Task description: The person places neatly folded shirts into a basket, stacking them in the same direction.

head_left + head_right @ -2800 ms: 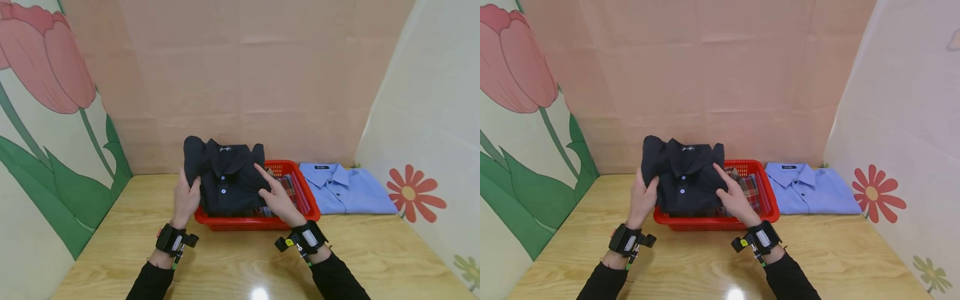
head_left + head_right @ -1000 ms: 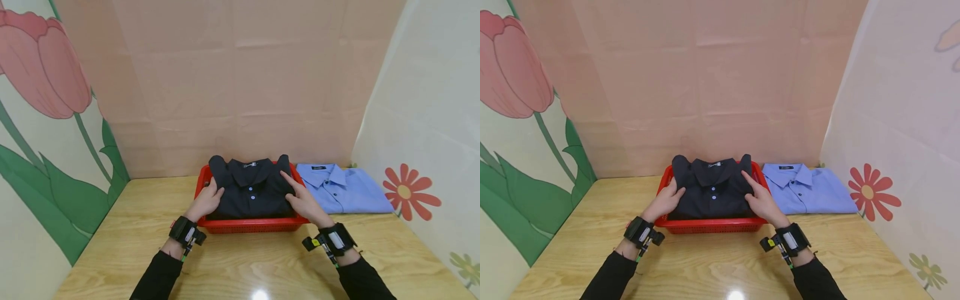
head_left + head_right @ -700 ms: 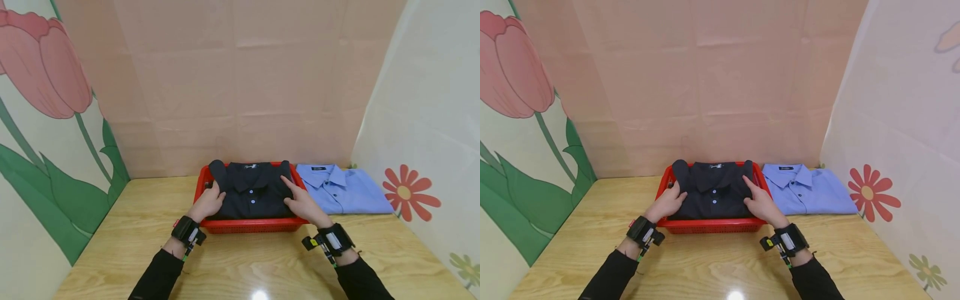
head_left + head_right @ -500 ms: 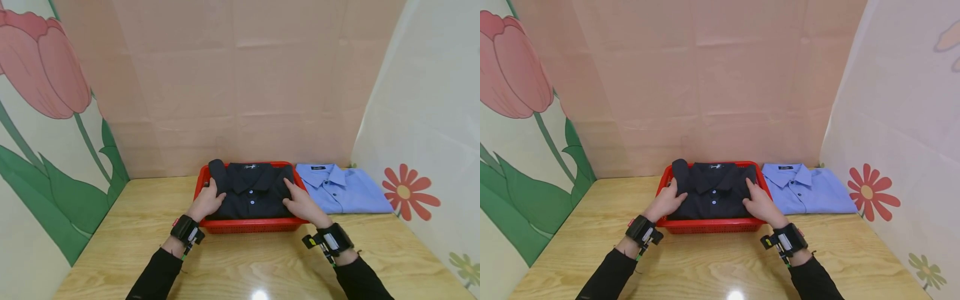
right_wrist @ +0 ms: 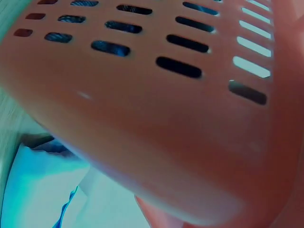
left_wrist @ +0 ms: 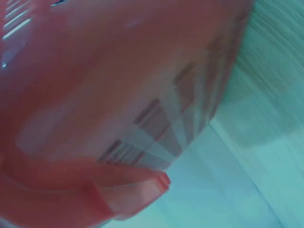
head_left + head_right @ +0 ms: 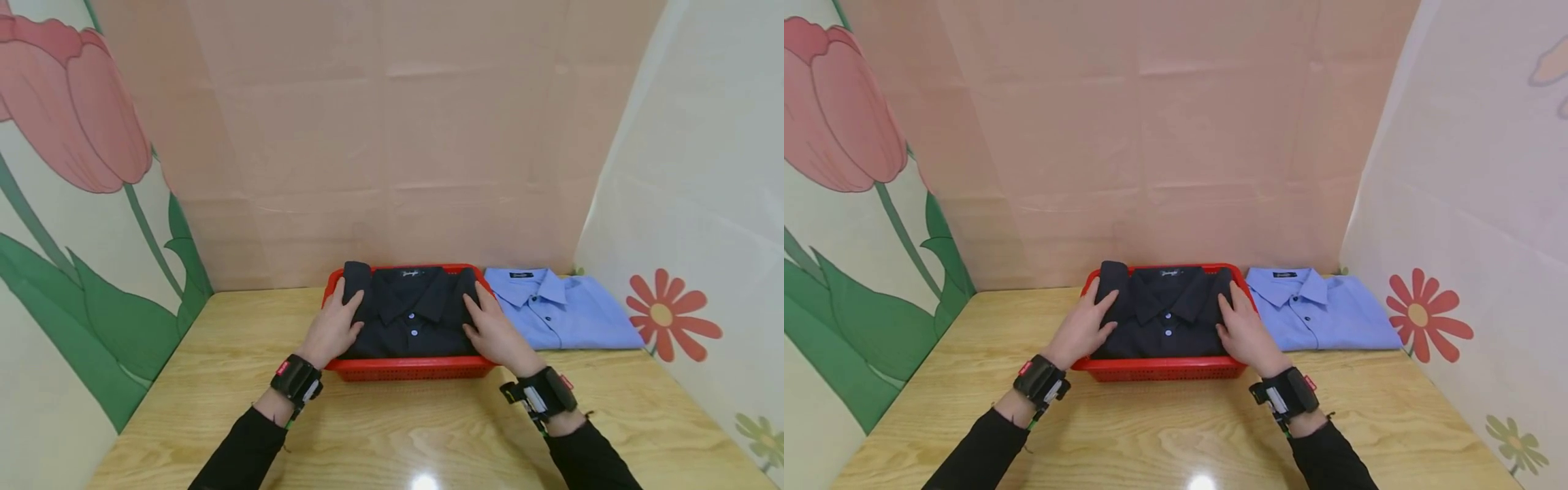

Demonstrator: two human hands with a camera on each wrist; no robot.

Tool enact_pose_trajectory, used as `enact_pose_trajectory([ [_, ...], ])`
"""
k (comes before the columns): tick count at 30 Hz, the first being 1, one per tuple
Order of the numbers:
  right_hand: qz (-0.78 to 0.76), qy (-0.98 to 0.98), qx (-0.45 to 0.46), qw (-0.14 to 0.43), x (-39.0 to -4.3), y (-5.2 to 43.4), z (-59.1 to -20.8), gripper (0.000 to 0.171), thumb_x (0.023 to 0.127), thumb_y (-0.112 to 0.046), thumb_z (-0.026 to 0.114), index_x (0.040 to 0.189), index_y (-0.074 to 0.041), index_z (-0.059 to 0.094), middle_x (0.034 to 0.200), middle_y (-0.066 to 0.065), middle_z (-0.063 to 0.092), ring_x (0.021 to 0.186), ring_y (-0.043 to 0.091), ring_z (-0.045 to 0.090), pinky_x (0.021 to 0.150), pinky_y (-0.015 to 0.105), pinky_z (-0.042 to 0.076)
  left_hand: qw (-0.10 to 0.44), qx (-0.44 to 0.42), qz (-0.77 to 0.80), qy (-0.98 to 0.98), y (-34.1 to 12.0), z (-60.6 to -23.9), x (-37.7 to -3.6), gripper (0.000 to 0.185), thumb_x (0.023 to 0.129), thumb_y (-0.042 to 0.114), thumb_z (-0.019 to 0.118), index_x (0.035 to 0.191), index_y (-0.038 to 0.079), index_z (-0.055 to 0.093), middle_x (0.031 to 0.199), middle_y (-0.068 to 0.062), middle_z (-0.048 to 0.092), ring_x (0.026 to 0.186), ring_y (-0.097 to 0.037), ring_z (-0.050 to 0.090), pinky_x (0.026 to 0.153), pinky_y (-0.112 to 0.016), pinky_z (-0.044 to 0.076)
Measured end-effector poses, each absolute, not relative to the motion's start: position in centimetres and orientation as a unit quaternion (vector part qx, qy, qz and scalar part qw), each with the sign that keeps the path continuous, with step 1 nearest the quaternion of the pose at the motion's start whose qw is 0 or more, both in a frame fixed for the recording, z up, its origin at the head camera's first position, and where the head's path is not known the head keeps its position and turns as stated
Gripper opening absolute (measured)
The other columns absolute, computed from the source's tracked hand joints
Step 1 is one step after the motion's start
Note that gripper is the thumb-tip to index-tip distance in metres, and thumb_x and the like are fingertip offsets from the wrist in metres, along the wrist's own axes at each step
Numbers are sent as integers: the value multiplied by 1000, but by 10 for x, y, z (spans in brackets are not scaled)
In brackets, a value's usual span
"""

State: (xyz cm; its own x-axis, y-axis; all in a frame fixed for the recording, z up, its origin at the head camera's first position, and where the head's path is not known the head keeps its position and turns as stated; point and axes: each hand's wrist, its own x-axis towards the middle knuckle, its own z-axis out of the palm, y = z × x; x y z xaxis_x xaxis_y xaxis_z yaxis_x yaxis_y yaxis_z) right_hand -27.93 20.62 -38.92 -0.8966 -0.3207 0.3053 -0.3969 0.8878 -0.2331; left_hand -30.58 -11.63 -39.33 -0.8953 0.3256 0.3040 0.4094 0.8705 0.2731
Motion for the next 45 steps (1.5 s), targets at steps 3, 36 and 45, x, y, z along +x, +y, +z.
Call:
enact_pose_trajectory([
  [3, 130, -964, 185, 140, -279, 207, -391, 56, 92, -9, 65, 139, 14, 44, 155, 36, 20, 142, 54, 21, 111, 64, 27, 122, -205, -138, -961, -118, -393, -304, 53, 89, 25, 72, 138, 12, 57, 159, -24, 24, 142, -43, 32, 108, -55, 40],
  [36, 27, -985, 170, -3, -294, 211, -390, 45, 98, -37, 54, 126, -4, 66, 137, 19, 58, 134, 38, 47, 109, 70, 18, 12, -211, -28, -977, -113, -404, -314, 32, 96, 37, 61, 122, 21, 71, 136, -8, 60, 136, -30, 45, 118, -59, 14],
  [45, 15, -985, 169, -9, -297, 213, -393, 44, 98, -38, 54, 125, -6, 67, 137, 18, 58, 133, 38, 47, 108, 72, 17, 18, -214, -9, -977, -111, -407, -315, 34, 95, 38, 61, 124, 22, 70, 132, -7, 63, 132, -28, 50, 118, -60, 14],
])
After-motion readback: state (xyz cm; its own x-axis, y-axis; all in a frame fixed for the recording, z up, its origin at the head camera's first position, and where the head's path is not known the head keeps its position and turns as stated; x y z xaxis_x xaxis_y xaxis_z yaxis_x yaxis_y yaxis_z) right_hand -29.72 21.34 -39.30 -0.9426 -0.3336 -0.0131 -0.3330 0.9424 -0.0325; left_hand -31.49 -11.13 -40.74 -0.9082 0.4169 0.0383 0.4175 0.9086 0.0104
